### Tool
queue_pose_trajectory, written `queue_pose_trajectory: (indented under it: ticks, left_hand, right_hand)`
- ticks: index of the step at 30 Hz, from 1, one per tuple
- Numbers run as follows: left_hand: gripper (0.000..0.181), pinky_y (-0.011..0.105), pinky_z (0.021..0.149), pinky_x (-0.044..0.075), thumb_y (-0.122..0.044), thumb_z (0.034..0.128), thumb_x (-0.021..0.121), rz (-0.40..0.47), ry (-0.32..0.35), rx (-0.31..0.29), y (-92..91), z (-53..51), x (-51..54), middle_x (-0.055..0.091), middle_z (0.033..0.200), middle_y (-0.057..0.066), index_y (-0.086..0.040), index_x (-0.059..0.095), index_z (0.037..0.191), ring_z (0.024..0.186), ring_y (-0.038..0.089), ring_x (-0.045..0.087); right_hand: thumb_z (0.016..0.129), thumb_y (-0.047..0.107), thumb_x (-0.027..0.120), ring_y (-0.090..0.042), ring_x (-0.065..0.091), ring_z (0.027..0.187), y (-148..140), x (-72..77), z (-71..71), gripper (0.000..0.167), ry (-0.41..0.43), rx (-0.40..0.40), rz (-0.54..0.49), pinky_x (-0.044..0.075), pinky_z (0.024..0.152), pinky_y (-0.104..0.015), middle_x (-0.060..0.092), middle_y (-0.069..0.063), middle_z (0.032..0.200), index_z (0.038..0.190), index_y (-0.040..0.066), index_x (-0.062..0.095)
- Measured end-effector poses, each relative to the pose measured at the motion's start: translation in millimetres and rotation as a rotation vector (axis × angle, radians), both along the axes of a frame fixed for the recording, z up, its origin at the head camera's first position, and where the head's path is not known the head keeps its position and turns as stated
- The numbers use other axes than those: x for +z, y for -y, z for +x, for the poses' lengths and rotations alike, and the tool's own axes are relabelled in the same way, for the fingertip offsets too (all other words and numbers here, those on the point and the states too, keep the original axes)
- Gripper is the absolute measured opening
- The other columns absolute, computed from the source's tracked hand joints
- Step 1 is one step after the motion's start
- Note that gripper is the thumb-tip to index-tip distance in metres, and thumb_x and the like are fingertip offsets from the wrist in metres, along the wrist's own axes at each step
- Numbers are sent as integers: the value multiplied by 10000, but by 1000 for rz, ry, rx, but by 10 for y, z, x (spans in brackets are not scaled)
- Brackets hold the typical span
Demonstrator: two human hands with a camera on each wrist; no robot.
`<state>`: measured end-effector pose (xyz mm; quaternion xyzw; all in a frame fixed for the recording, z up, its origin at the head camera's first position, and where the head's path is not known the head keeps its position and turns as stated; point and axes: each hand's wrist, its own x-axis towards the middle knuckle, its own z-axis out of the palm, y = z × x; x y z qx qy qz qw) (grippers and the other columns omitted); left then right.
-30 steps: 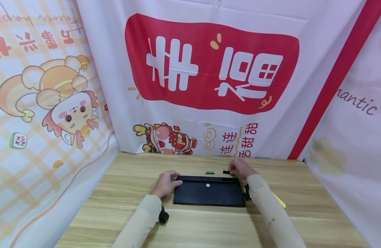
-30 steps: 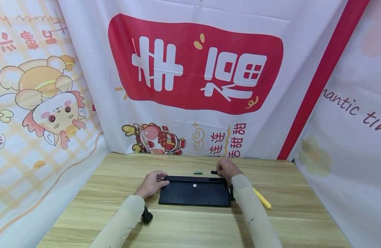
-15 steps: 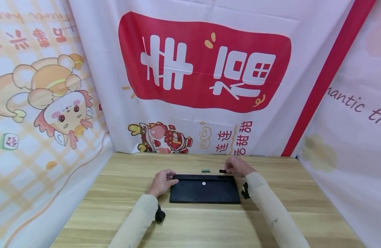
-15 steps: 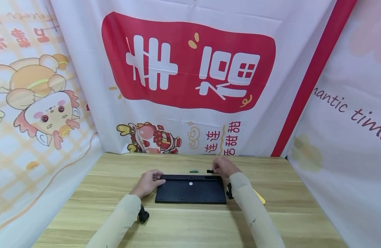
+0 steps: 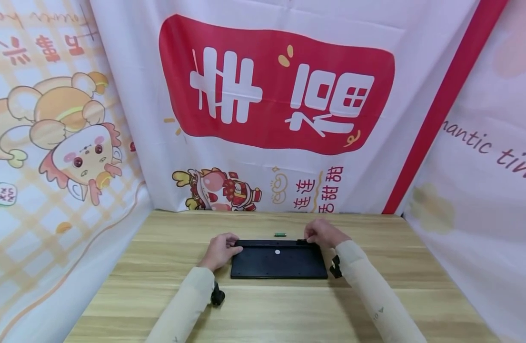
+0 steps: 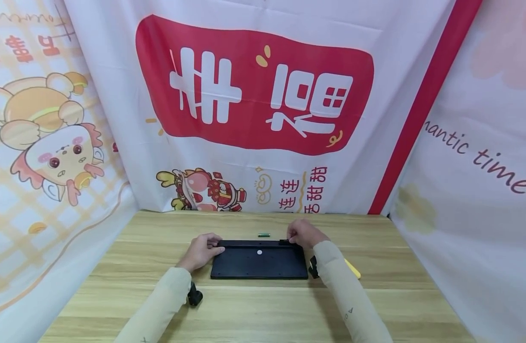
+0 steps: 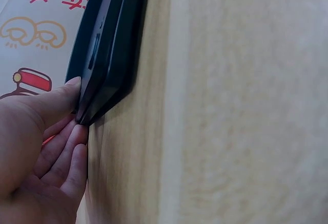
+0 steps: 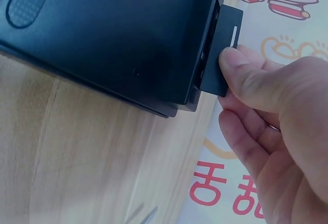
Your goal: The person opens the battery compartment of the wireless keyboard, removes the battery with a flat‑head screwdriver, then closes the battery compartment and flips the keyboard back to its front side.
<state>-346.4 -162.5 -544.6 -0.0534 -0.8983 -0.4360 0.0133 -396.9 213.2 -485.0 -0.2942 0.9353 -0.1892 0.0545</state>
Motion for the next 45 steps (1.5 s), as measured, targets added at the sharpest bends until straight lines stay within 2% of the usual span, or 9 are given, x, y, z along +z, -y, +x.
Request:
queue_pose_trajectory:
  ticks: [12,23,33,37,45]
  left_hand:
    - [280,483,981,595,-158,961,794,-12,-1,-3,22,11,-78,754,1196,101,-88,754,1229,1123,273,705]
    - [279,483,982,595,-155,966,788,-9,-1,-7,11,17,-47,753,1207,98,-89,755,1235,1129,274,703]
    - [274,478,988,594,-165,965,790,-9,2,-10,14,5,-41,753,1210,90,-100,757,1229,1127,265,702]
    - [281,479,998,592,-167,967,788,-2,11,-4,21,-8,-31,750,1221,93,-102,755,1239,1144,269,699]
    - [288,479,1000,593,-161,969,786,1,3,-5,23,-16,-17,749,1218,98,-87,750,1245,1139,270,700]
  right_hand:
    - [957,-2,746,-86,582,731,8,-67,16,121,68,7,-15,536,684,-257,712,-4,823,869,81,749]
    - [975,9,729,-98,566,723,-14,-61,0,122,82,7,-8,523,675,-272,694,0,818,875,77,741]
    - [965,18,746,-85,615,755,-21,-49,-18,117,80,17,-16,562,689,-280,742,-8,866,881,95,775]
    - [956,30,762,-77,647,773,-7,-43,-25,115,58,9,-8,589,714,-286,761,12,874,889,113,804]
    - [923,89,818,-71,679,816,20,-74,7,65,-66,47,64,612,745,-288,783,16,920,965,129,848]
